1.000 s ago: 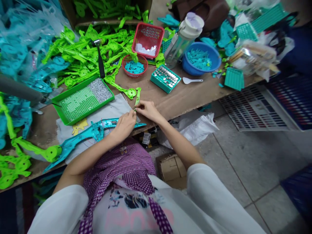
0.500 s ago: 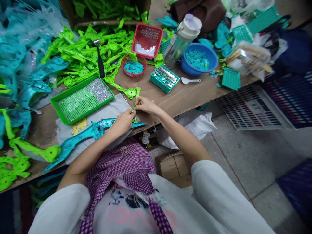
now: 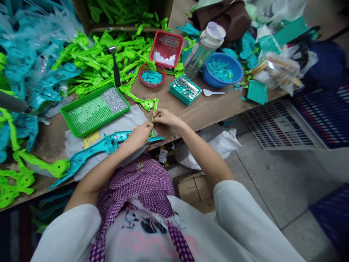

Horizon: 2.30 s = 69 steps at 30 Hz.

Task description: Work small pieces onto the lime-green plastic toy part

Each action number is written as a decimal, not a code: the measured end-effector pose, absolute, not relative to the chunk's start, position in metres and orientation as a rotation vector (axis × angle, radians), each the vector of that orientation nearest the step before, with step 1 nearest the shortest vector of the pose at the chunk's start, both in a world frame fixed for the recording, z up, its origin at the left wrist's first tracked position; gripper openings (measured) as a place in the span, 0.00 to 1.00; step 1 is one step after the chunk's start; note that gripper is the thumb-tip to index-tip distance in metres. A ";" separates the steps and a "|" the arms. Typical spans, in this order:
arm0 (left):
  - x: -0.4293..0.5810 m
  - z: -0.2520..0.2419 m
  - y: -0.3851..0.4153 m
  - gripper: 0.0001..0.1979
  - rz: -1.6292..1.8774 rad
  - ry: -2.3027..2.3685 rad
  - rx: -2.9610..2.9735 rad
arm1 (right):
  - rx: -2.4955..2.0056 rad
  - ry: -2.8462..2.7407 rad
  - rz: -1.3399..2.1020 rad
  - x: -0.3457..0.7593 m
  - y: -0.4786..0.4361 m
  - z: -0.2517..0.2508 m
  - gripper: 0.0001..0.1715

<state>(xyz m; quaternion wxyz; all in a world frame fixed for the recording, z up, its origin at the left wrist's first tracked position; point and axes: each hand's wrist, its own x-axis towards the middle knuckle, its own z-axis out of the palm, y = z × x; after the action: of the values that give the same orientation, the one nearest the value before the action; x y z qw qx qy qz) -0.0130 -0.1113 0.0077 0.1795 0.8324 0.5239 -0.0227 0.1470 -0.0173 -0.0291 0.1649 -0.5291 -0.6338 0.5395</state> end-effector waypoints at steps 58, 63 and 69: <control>-0.051 -0.004 -0.132 0.21 0.138 1.596 2.277 | -0.987 -2.477 0.985 0.153 -0.045 -0.024 0.09; -0.060 -0.002 -0.145 0.23 0.058 1.570 2.299 | -0.981 -2.494 1.000 0.153 -0.043 -0.024 0.08; -0.068 0.008 -0.140 0.24 -0.040 1.526 2.303 | -1.010 -2.523 0.943 0.150 -0.044 -0.022 0.08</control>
<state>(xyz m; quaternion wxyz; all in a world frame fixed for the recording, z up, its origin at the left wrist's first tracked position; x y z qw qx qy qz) -0.0680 -0.1398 0.0080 0.1883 0.8187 0.5423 -0.0142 0.1500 -0.0444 -0.0218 0.1319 -0.3480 -0.8694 0.3249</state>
